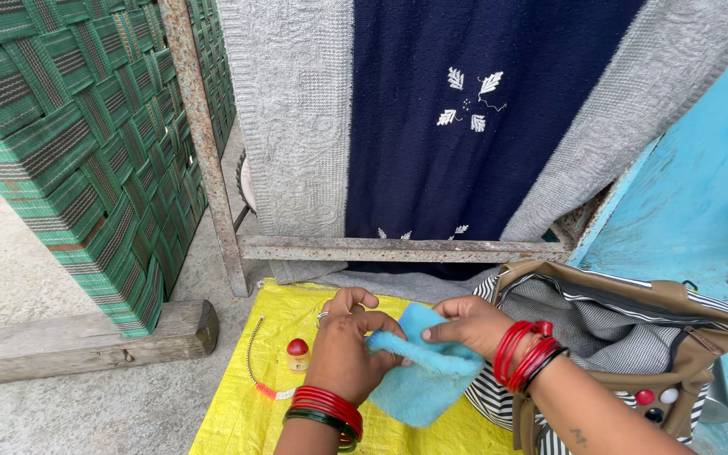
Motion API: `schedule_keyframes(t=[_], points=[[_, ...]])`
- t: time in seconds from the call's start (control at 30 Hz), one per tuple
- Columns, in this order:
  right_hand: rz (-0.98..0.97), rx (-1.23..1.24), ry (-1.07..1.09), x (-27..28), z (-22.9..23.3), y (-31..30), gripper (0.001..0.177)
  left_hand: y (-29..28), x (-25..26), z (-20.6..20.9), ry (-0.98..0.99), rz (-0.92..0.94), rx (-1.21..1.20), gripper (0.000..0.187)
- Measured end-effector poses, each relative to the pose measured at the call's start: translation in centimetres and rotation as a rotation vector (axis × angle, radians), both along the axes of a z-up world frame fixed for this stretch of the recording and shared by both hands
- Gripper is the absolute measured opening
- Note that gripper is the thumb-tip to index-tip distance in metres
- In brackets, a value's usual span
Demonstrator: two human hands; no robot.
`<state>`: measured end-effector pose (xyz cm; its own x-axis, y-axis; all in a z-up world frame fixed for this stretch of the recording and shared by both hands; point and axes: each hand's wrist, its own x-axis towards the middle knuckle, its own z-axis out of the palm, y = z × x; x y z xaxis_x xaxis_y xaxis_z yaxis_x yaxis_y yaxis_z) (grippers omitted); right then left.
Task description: The person opens a striped handbag on a yellow mat and removes its contents one at a time, placing small bottles, a small box, a card, and a small case onto the mat beside the bag. They handle each item by hand and set it down on the mat.
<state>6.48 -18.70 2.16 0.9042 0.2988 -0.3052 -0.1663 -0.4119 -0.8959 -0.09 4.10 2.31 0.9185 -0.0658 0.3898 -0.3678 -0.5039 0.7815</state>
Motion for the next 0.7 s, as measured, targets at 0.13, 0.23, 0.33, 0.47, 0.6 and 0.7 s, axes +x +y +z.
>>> schedule_keyframes(t=[0.13, 0.23, 0.33, 0.47, 0.6, 0.7], points=[[-0.289, -0.072, -0.235, 0.2, -0.5, 0.6, 0.025, -0.2, -0.9, 1.1, -0.022, -0.108, 0.061, 0.043], [-0.151, -0.107, -0.250, 0.3, -0.8, 0.7, 0.026, -0.5, -0.9, 1.1, -0.009, -0.144, 0.067, 0.043], [0.206, -0.015, -0.256, 0.2, -1.3, 1.1, 0.029, -0.5, -0.4, 0.5, -0.003, -0.148, -0.020, 0.042], [0.146, 0.035, -0.004, 0.1, -1.0, 1.7, 0.057, -0.3, 0.1, -0.1, 0.155, -0.084, -0.134, 0.049], [0.411, -0.063, -0.113, -1.0, 0.4, 1.6, 0.054, -0.3, 0.4, -0.3, 0.211, 0.078, -0.168, 0.077], [0.320, -0.041, -0.230, -1.2, 0.8, 2.4, 0.056, -0.3, 0.7, -0.7, 0.296, 0.094, -0.203, 0.084]])
